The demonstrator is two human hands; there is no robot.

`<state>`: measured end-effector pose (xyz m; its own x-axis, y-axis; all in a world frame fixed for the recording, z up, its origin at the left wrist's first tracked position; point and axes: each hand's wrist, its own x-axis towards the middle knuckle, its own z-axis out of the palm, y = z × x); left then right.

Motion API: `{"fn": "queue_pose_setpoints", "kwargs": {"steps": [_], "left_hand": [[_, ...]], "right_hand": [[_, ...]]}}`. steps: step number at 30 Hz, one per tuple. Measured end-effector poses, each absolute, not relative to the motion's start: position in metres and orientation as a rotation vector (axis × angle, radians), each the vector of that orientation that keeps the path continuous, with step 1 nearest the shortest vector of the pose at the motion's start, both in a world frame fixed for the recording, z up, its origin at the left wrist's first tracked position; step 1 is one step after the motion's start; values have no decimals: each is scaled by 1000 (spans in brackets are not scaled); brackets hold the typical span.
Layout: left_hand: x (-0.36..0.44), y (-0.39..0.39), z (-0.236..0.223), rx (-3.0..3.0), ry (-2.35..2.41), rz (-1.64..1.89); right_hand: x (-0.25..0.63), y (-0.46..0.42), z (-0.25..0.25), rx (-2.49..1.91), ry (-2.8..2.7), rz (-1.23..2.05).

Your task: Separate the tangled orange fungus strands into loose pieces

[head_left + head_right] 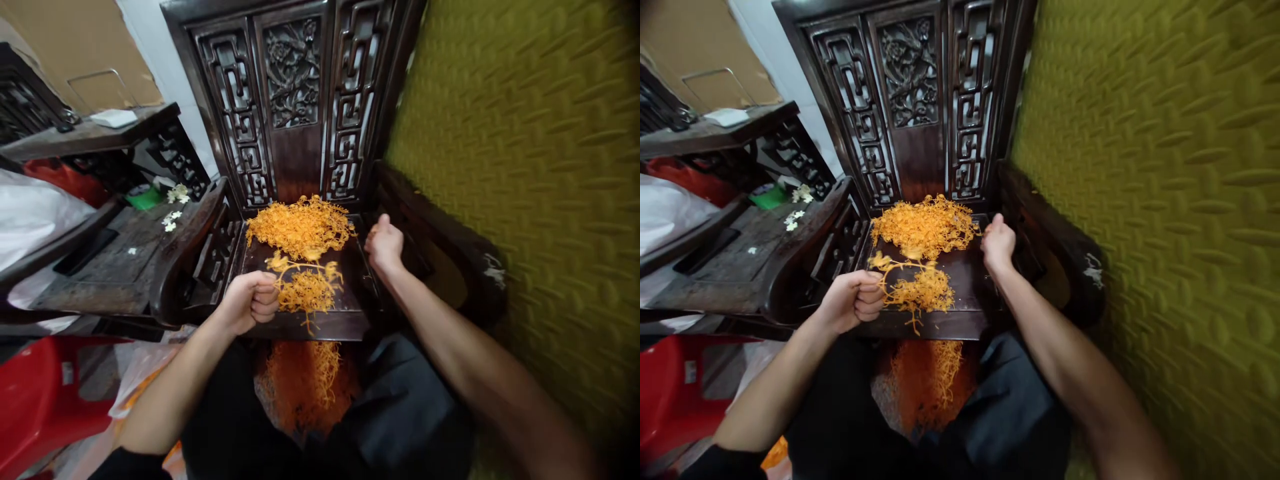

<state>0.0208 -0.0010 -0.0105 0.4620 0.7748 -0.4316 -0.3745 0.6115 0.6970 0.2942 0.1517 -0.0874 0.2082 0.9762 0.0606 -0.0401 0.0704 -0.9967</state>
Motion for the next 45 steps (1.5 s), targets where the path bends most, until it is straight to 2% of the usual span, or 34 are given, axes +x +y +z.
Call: {"fn": "queue_pose_setpoints", "kwargs": {"steps": [3,9,14,16,20,23,29,35,38,40,42,45], "left_hand": [[8,4,-13,563,819,747],[7,5,-20,545,817,660],[15,1,-22,554,828,575],[19,1,-23,551,825,579],[22,0,-28,534,838,584],[20,0,-30,530,867,589],[17,7,-33,488,922,565],[16,11,-43,479,909,583],[21,11,-44,490,959,581],[24,13,-45,486,1009,577],[25,16,-47,480,1031,579],[23,22,-51,478,1034,581]], "right_hand": [[300,141,-86,-1191,-960,982],[274,93,-52,-1053,-1451,989],[262,81,-43,-931,-1680,1301],[264,84,-47,-927,-1722,1299],[280,104,-52,-999,-1231,1076],[295,121,-51,-963,-925,1089],[283,108,-60,-1103,-1229,1380],[266,80,-54,-1010,-1486,1405],[260,76,-46,-1015,-1728,1308],[259,85,-44,-1044,-1670,1148],[264,100,-46,-1032,-1374,1063],[271,115,-54,-1038,-1141,1095]]}}
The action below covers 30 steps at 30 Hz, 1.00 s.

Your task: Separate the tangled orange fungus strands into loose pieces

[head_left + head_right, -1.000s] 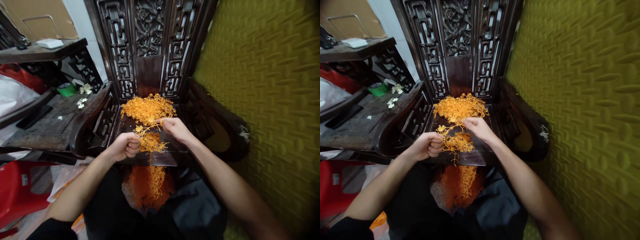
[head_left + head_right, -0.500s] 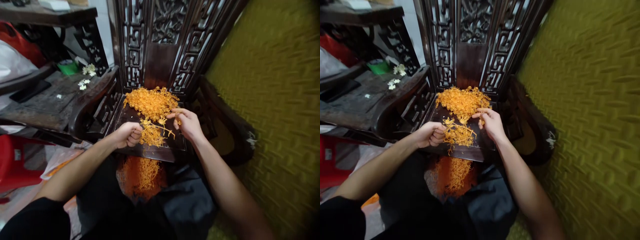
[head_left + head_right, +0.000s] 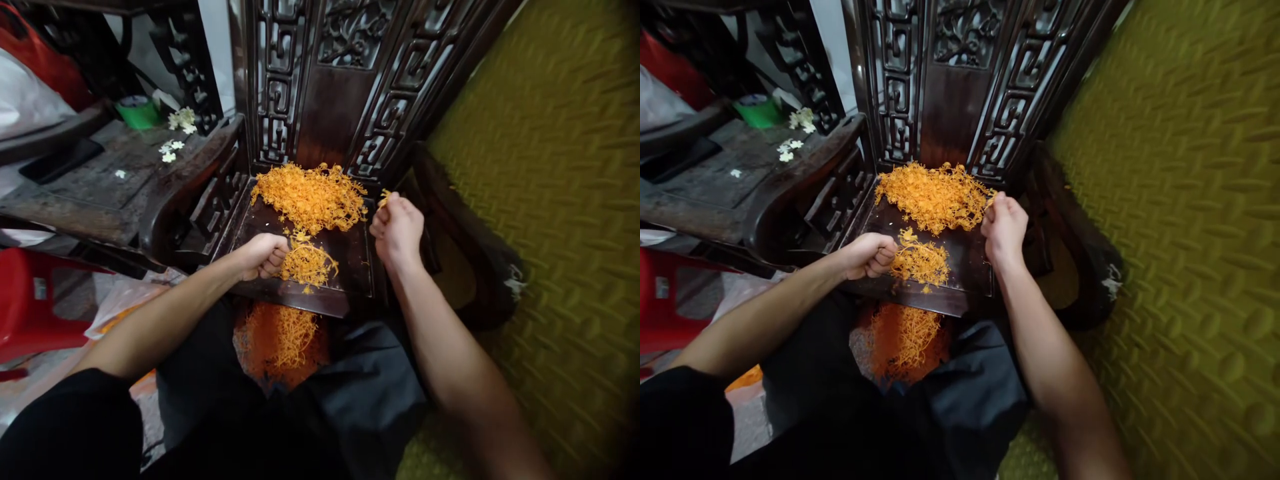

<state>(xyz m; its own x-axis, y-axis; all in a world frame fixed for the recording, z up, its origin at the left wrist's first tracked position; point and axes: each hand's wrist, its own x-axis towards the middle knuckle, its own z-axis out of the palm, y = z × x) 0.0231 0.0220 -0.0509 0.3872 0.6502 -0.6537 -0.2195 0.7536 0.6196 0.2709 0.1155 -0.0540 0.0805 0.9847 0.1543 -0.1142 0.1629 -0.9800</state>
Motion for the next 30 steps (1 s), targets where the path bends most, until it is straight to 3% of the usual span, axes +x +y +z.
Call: {"fn": "queue_pose_setpoints", "kwargs": {"steps": [7,14,17,22,30], "left_hand": [[39,21,-50,742,1233,623],[35,24,-58,992,1454,488],[28,26,-61,1116,1471,461],[33,27,-54,1429,1583,327],[35,29,-50,1589,1602,195]], "right_hand": [[237,75,-55,-865,-2211,1061],[267,127,-81,-1237,-1622,706],[277,133,-107,-1379,-1948,806],[257,114,-137,-1189,-2464,958],[256,114,-124,-1257,-2262,806]]}}
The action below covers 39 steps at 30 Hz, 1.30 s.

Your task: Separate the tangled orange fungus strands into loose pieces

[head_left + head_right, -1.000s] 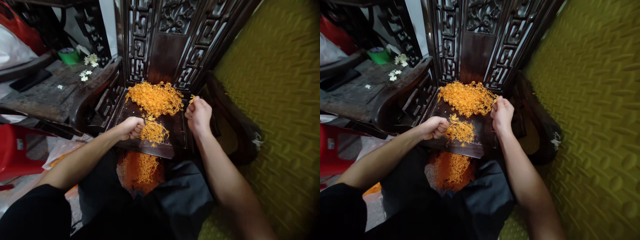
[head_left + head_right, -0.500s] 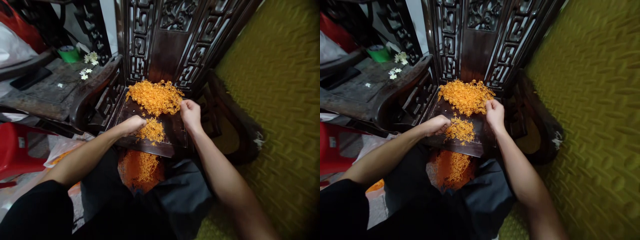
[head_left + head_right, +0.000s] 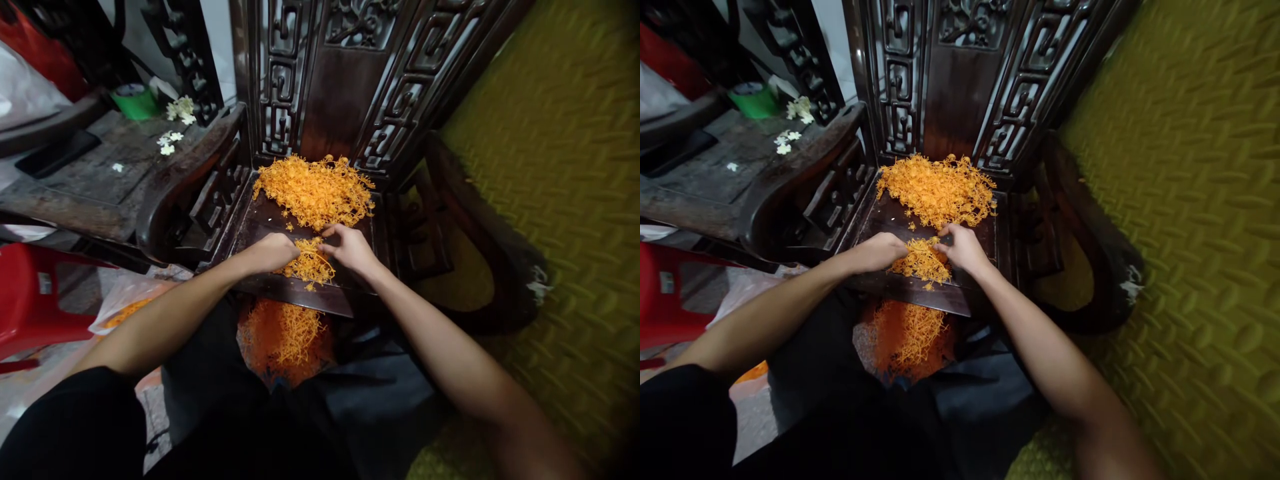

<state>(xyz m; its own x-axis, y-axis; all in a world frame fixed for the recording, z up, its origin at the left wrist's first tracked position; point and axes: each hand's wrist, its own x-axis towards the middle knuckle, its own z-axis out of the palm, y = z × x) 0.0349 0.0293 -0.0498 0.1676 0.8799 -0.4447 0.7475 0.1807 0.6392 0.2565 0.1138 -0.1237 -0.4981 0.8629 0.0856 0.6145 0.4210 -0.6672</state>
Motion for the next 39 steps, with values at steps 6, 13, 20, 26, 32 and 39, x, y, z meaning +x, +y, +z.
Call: {"fn": "queue_pose_setpoints", "kwargs": {"steps": [6,13,20,26,32,39], "left_hand": [[38,28,-57,1646,1507,221],[45,32,-35,1284,1291,462],[24,34,-6,812,908,574],[-4,21,8,576,724,787],[0,17,11,637,882,827],[-1,11,12,821,1025,787]], "right_hand": [[243,90,-85,-832,-2348,985],[231,99,-80,-1167,-1678,1101],[256,154,-76,-1237,-1040,1002],[295,144,-102,-1337,-1225,1259],[253,116,-116,-1209,-1406,1567],[243,105,-121,-1278,-1394,1738]]}}
